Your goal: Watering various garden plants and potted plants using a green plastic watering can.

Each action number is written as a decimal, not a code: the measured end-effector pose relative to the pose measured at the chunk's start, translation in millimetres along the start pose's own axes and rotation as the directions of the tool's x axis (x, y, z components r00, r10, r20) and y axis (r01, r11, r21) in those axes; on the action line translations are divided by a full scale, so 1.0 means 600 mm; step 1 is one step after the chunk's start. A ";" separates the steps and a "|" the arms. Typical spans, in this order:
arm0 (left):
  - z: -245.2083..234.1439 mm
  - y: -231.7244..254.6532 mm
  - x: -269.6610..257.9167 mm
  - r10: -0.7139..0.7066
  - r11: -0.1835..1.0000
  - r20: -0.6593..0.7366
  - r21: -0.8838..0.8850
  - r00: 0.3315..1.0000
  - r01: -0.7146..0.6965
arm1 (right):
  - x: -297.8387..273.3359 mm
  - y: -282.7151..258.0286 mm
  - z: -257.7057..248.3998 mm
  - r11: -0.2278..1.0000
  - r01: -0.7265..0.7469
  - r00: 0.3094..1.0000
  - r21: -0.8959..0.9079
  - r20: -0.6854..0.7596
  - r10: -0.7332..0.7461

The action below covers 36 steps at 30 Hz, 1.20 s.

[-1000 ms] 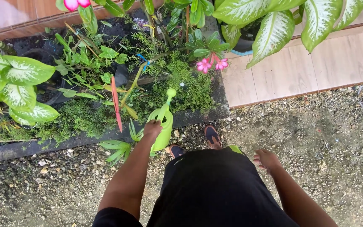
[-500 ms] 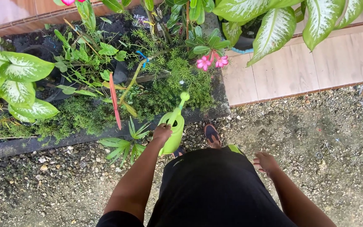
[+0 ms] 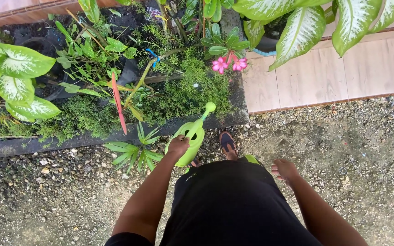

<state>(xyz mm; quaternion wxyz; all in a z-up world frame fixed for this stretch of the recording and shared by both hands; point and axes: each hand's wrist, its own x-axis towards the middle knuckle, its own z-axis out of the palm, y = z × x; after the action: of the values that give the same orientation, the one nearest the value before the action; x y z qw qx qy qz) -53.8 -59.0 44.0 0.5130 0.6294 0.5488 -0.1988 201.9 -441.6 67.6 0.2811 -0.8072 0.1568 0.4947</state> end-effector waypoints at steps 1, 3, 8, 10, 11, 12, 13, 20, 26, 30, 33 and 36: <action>0.002 -0.004 -0.002 -0.007 1.000 -0.004 -0.006 1.000 0.007 | -0.008 -0.013 0.000 1.000 0.001 1.000 -0.008 0.005 -0.001; 0.003 -0.013 -0.007 -0.031 1.000 -0.018 0.001 0.999 0.031 | -0.023 -0.040 0.001 0.999 0.002 1.000 -0.045 0.021 -0.001; -0.007 -0.034 -0.037 -0.079 0.992 -0.049 -0.107 0.996 0.074 | -0.010 -0.087 0.009 0.991 0.043 0.994 -0.128 0.102 -0.030; -0.012 -0.041 -0.050 -0.096 0.987 -0.059 -0.132 0.994 0.088 | -0.031 -0.131 0.031 0.986 0.055 0.991 -0.157 0.132 -0.034; -0.015 -0.042 -0.058 -0.103 0.982 -0.063 -0.167 0.993 0.091 | -0.051 -0.160 0.047 0.976 0.097 0.984 -0.194 0.168 -0.064; -0.018 -0.044 -0.067 -0.110 0.975 -0.066 -0.201 0.992 0.094 | -0.071 -0.189 0.063 0.963 0.140 0.974 -0.229 0.206 -0.093; -0.018 -0.045 -0.071 -0.119 0.973 -0.068 -0.207 0.991 0.103 | -0.089 -0.216 0.090 0.961 0.140 0.973 -0.237 0.212 -0.089; -0.002 -0.091 -0.044 -0.159 0.927 -0.061 -0.353 0.985 0.127 | -0.090 -0.274 0.335 0.922 0.319 0.865 -0.221 0.466 -0.187; 0.024 -0.109 -0.020 -0.138 0.892 -0.026 -0.438 0.990 0.113 | -0.141 -0.301 0.461 0.921 0.307 0.785 -0.241 0.611 -0.102; 0.042 -0.098 -0.023 -0.051 0.925 -0.013 -0.378 0.999 0.042 | -0.183 -0.313 0.472 0.959 0.176 0.846 -0.222 0.532 -0.031; 0.060 -0.087 -0.021 0.038 0.961 0.000 -0.273 0.999 -0.037 | -0.214 -0.320 0.454 0.975 0.105 0.898 -0.196 0.439 -0.008; 0.013 -0.018 -0.114 0.121 0.975 0.041 -0.190 0.992 -0.112 | -0.196 -0.288 0.456 0.997 -0.014 0.915 -0.081 0.400 0.046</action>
<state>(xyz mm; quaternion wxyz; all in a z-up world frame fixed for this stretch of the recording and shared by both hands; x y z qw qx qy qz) -82.8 -100.6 92.1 0.5950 0.6039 0.5136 -0.1323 44.9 -141.0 127.2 0.2686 -0.6962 0.0890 0.6598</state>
